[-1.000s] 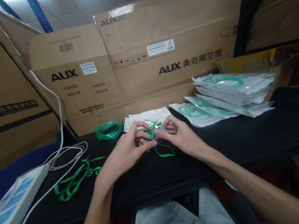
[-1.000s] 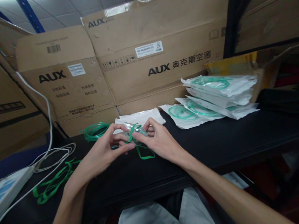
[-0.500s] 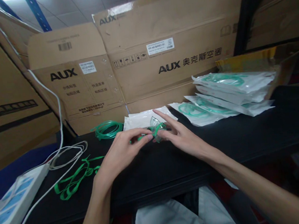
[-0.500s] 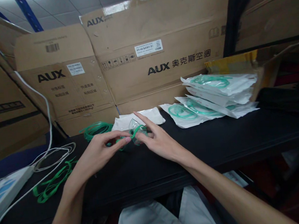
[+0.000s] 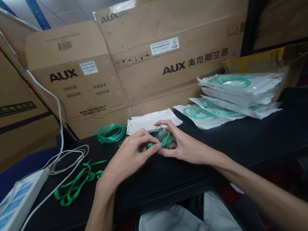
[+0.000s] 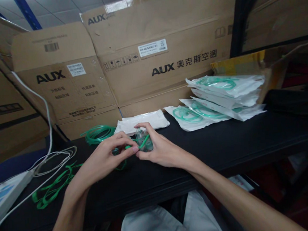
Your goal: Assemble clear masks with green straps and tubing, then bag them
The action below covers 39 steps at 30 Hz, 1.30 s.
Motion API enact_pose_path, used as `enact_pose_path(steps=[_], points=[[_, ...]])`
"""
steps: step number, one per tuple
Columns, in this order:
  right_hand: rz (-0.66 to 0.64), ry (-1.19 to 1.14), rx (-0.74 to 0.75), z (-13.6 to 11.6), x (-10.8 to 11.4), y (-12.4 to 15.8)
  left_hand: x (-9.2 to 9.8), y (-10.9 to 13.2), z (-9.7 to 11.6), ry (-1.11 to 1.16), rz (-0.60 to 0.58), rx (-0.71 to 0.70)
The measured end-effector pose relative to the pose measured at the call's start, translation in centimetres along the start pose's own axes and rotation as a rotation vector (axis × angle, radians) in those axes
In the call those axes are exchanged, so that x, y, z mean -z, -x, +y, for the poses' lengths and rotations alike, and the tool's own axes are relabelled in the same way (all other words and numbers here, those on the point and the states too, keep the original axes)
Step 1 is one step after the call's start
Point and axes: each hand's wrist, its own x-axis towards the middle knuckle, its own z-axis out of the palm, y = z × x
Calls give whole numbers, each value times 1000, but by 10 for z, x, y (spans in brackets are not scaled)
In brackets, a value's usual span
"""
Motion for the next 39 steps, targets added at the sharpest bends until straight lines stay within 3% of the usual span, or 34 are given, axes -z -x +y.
enact_pose_path(steps=[4, 11, 21, 25, 31, 39], points=[[-16, -21, 28, 1, 0, -1, -1, -1, 0, 24, 40, -43], [56, -8, 9, 1, 2, -2, 2, 0, -2, 8, -6, -80], [180, -99, -57, -3, 1, -2, 42, 18, -20, -71, 44, -4], [236, -113, -27, -5, 0, -3, 49, 23, -23, -98, 72, 34], [293, -88, 29, -7, -3, -3, 45, 20, -20, -104, 99, 45], [213, 114, 56, -12, -9, -1, 19, 8, 2, -84, 69, 8]])
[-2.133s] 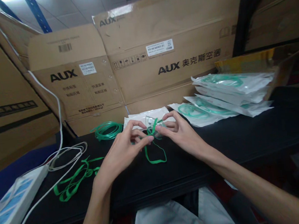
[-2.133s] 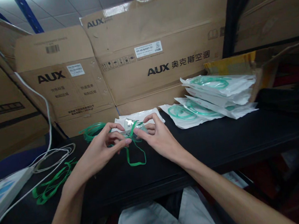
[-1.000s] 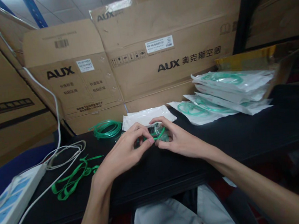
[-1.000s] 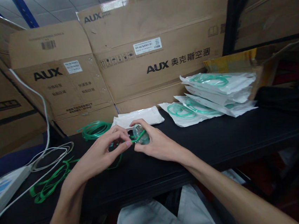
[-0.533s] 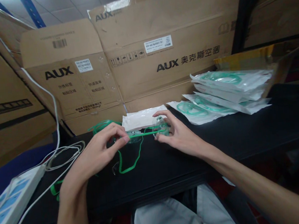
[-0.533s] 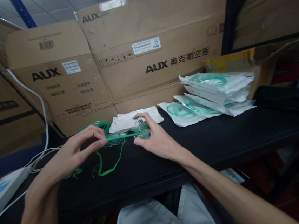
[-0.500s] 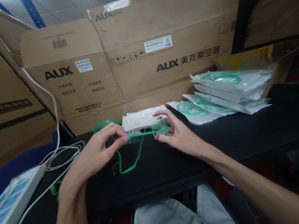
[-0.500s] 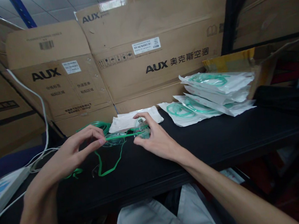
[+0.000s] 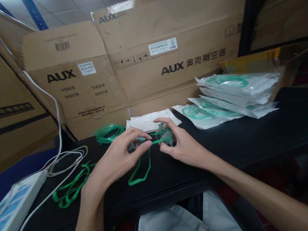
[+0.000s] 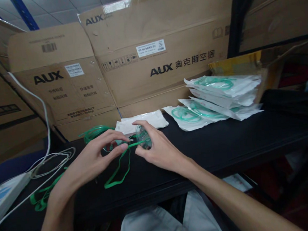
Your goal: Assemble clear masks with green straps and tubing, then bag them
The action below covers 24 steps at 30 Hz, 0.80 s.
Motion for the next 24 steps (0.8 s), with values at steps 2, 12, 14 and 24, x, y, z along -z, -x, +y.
enact_pose_path(steps=[2, 12, 14, 24], points=[[-7, 8, 15, 1, 0, 0, -6, -2, 6, 14, 2, -25], [-44, 40, 89, 4, 0, 1, -11, -3, 5, -9, -48, -64], [-44, 55, 85, 3, -1, 1, -7, -2, 3, -31, -65, -43], [-22, 106, 65, -1, -5, 2, 3, 4, 0, -84, -74, 51]])
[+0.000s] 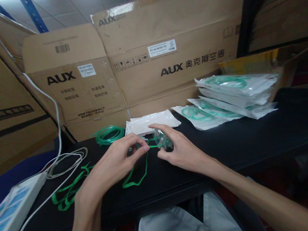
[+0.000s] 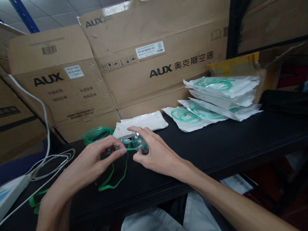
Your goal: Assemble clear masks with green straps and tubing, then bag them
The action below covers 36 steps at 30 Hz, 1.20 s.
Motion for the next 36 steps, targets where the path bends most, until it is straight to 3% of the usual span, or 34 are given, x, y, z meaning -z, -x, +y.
enact_pose_path(steps=[21, 26, 30, 36], points=[[104, 70, 7, -4, -8, 3, -3, 3, 12, 55, -101, 113], [64, 58, 43, -2, -8, 3, -7, -2, 14, 44, 20, 8], [49, 69, 69, -1, -9, 3, -6, -5, 12, 87, 5, -87], [20, 120, 79, -1, -10, 5, -6, -2, 10, 59, -62, -69]])
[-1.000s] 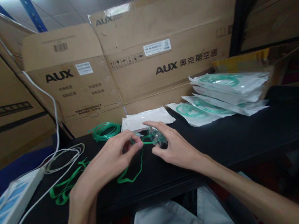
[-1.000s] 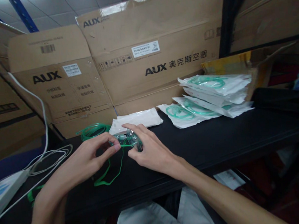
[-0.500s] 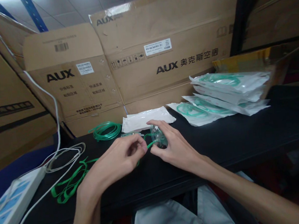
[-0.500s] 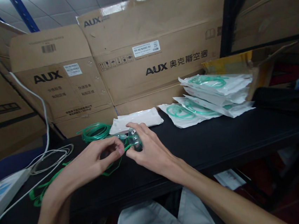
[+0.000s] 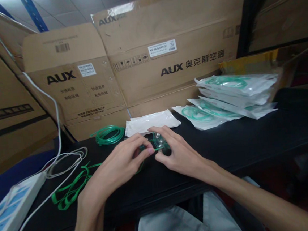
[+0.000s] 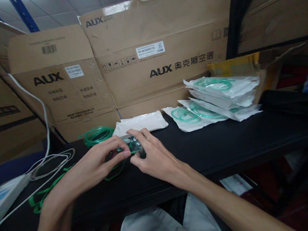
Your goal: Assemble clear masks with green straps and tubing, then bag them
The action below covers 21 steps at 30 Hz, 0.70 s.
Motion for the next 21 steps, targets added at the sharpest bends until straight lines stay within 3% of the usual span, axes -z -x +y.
enact_pose_path(steps=[11, 21], points=[[-55, 3, -33, -5, -2, 4, -3, 3, 12, -12, -97, 204], [-17, 17, -73, -10, -3, 5, -6, 4, 20, -14, -102, 192]])
